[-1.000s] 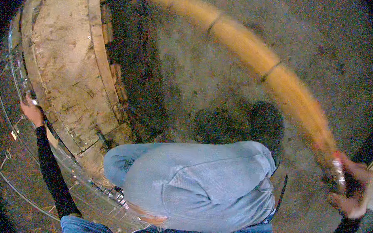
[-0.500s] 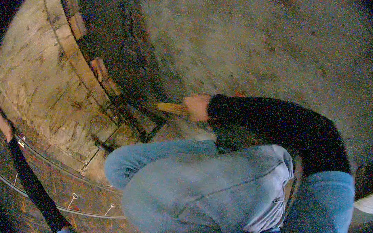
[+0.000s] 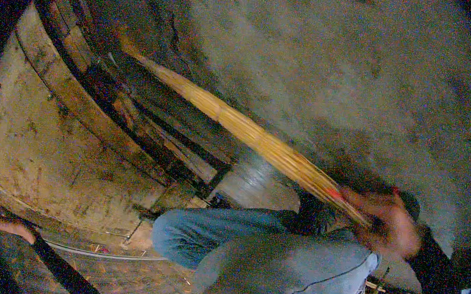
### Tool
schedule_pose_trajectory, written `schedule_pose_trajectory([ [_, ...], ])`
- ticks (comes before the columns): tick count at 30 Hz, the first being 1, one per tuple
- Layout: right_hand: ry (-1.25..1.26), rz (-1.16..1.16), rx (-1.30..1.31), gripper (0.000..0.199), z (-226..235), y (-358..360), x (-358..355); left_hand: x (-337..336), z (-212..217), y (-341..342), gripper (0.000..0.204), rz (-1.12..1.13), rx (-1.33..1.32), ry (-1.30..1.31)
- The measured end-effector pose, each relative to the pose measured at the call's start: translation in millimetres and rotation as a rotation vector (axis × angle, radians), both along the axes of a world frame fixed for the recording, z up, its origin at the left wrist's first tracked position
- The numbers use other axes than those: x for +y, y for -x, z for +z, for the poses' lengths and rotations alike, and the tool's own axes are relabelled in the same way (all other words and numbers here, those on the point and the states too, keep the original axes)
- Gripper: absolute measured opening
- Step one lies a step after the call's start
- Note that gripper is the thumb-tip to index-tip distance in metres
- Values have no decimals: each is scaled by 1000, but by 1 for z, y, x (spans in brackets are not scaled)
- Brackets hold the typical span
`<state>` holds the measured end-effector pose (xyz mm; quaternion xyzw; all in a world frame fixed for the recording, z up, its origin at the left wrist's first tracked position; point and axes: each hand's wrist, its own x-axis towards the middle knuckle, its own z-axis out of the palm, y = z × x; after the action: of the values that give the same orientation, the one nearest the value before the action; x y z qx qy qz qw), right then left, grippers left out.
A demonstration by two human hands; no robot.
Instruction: The person sweeps debris on a warehouse floor using a broom and dustpan, then collects the swept material into a cardboard box. They move between areas, sweep different spots, and transfer the collected debris into the box.
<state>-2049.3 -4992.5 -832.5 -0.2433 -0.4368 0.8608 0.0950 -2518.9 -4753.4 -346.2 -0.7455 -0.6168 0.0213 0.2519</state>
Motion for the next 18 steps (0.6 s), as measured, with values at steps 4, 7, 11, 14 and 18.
schedule_pose_trajectory([
  [4, 153, 186, 109, 67, 1, -10, 27, -1, 25, 12, 58, 120, 195, 18],
  [7, 53, 84, 297, 62, -27, 80, 28, -3, 50, 32, 62, 60, 248, -6],
  [11, -92, 257, 106, 51, -48, 251, 38, -6, 56, 36, 65, 186, 374, -9],
  [14, -136, 147, 122, 45, -40, 323, 42, -11, 38, 23, 64, 175, 40, -34],
  [18, -109, 43, 11, 56, -23, 242, 44, -21, 14, 10, 59, 101, 151, -51],
])
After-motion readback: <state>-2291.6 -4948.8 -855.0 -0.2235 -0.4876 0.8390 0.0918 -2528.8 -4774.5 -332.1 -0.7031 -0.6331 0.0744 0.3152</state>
